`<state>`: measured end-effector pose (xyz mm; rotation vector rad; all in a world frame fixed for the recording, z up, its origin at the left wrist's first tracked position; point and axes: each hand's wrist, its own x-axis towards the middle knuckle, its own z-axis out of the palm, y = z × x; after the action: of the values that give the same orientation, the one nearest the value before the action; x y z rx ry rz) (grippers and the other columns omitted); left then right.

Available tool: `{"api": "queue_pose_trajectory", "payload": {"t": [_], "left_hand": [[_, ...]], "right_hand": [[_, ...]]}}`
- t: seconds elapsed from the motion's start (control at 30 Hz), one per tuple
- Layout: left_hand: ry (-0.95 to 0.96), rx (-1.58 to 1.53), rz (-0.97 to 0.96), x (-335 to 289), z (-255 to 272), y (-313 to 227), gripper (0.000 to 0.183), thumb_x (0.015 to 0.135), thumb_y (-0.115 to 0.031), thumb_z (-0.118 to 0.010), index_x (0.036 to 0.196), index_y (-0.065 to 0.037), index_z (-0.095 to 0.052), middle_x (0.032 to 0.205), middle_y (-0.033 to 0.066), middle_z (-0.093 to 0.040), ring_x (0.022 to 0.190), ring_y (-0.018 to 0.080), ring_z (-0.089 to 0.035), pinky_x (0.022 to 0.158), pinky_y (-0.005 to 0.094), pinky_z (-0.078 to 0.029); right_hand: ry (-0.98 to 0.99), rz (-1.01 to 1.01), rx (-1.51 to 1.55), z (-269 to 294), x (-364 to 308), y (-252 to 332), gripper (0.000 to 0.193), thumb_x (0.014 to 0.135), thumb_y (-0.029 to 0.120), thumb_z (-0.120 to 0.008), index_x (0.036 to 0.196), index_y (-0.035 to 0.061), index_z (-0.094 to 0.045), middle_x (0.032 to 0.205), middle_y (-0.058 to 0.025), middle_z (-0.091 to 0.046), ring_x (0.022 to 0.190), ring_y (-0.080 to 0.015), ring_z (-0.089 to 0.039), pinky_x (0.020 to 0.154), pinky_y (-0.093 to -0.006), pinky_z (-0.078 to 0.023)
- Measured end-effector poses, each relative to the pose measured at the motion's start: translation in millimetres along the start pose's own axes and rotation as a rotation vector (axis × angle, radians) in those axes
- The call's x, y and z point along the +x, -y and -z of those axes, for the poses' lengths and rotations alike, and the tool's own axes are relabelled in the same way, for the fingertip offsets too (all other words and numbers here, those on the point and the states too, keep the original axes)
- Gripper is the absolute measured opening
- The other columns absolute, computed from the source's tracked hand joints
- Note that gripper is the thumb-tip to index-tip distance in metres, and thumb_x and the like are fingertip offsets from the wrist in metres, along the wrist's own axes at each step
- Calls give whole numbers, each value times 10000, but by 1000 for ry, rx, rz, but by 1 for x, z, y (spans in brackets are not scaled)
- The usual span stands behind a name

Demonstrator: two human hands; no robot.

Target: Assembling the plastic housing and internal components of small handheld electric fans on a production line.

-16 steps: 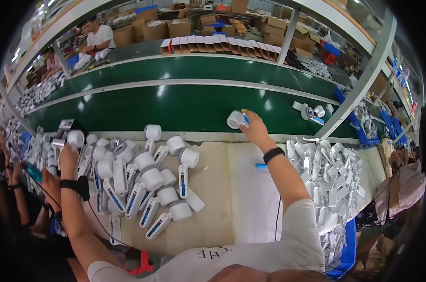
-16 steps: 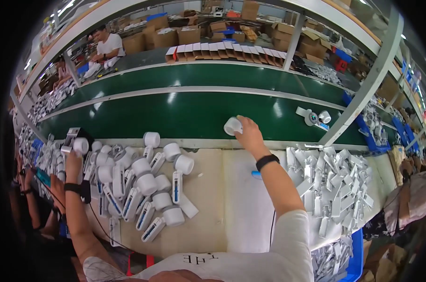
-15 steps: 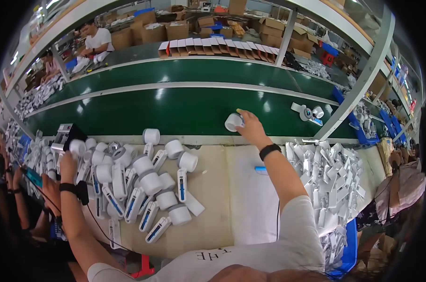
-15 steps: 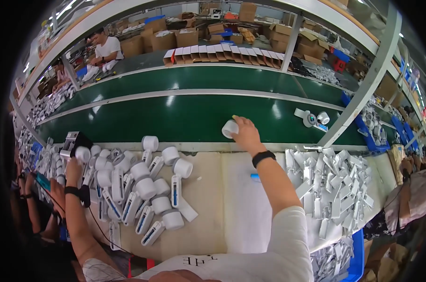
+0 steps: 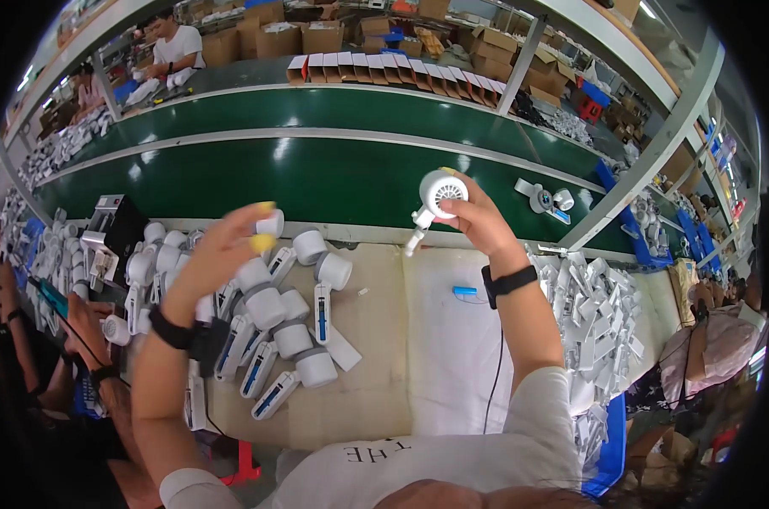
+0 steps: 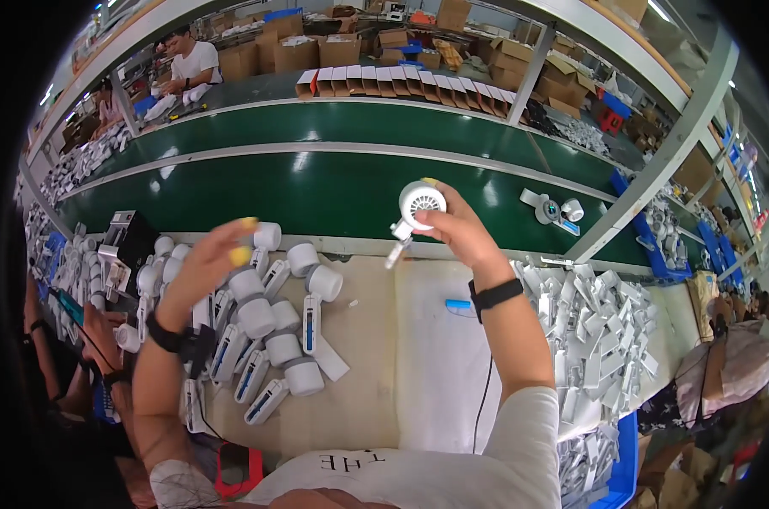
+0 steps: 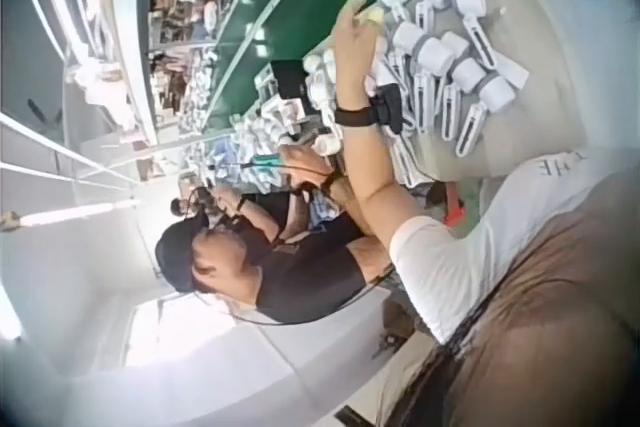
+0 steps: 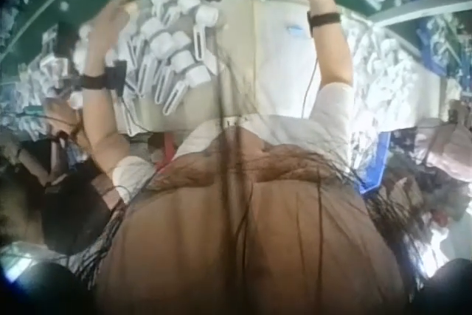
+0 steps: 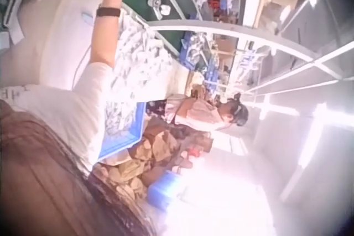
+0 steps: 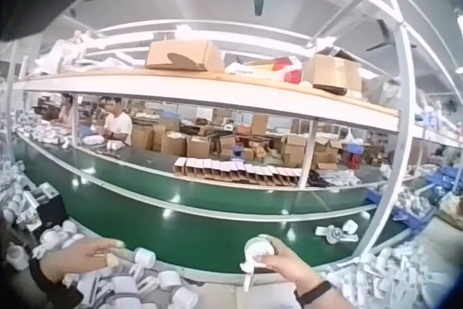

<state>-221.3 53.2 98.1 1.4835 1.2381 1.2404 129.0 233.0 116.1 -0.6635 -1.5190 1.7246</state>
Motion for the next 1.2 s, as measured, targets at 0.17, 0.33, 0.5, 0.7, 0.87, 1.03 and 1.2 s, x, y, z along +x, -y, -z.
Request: {"api": "queue_pose_trajectory", "payload": {"t": [0.17,0.33,0.5,0.7,0.87,1.03,1.2], "left_hand": [[111,236,-196,14,-174,-28,635,781,-71,-639,1303,-18,-281,1213,139,-460,1162,218,-435,986,359,-333],[-8,-499,-98,-25,-239,-2,695,751,-82,-668,1292,-21,-235,1148,136,-462,1091,200,-467,915,342,-390],[-291,35,-154,-38,-278,-2,708,723,-90,-675,1276,-37,-237,1000,87,-490,904,147,-511,753,274,-442],[109,-859,279,-40,-237,-1,315,841,-102,-543,1114,-58,-391,833,69,-527,637,152,-530,524,268,-448],[213,-761,282,-42,-240,-12,239,876,-177,-518,1042,-27,-433,894,116,-580,729,190,-595,621,315,-511],[188,-701,247,-44,-237,-17,188,869,-131,-479,1020,-26,-440,852,106,-575,633,171,-576,550,295,-470],[102,-592,272,-41,-239,-12,141,842,-103,-461,953,-17,-451,771,105,-574,545,161,-552,507,286,-452]], "right_hand": [[-76,52,158,-49,-78,1,618,760,76,-642,1286,-18,-330,1104,-118,-531,1002,-213,-563,858,-359,-501],[-227,123,334,-65,-134,-14,553,776,91,-644,1235,6,-349,1092,-103,-530,1010,-205,-549,882,-346,-465],[-373,105,504,-79,-160,-42,533,780,81,-650,1205,41,-332,1071,-83,-519,1003,-199,-536,878,-343,-448],[-258,153,303,-38,-174,-53,830,674,144,-749,1351,77,-275,1184,-86,-495,1109,-231,-487,926,-373,-405],[-39,232,159,-19,-166,-46,872,637,161,-778,1355,84,-289,1202,-103,-494,1094,-282,-515,905,-379,-417],[21,163,145,-17,-158,-44,876,633,191,-787,1353,85,-299,1214,-95,-487,1095,-263,-515,891,-361,-426],[36,177,-49,-18,-157,-39,890,611,176,-805,1346,84,-312,1224,-66,-476,1105,-189,-487,888,-319,-422]]}}
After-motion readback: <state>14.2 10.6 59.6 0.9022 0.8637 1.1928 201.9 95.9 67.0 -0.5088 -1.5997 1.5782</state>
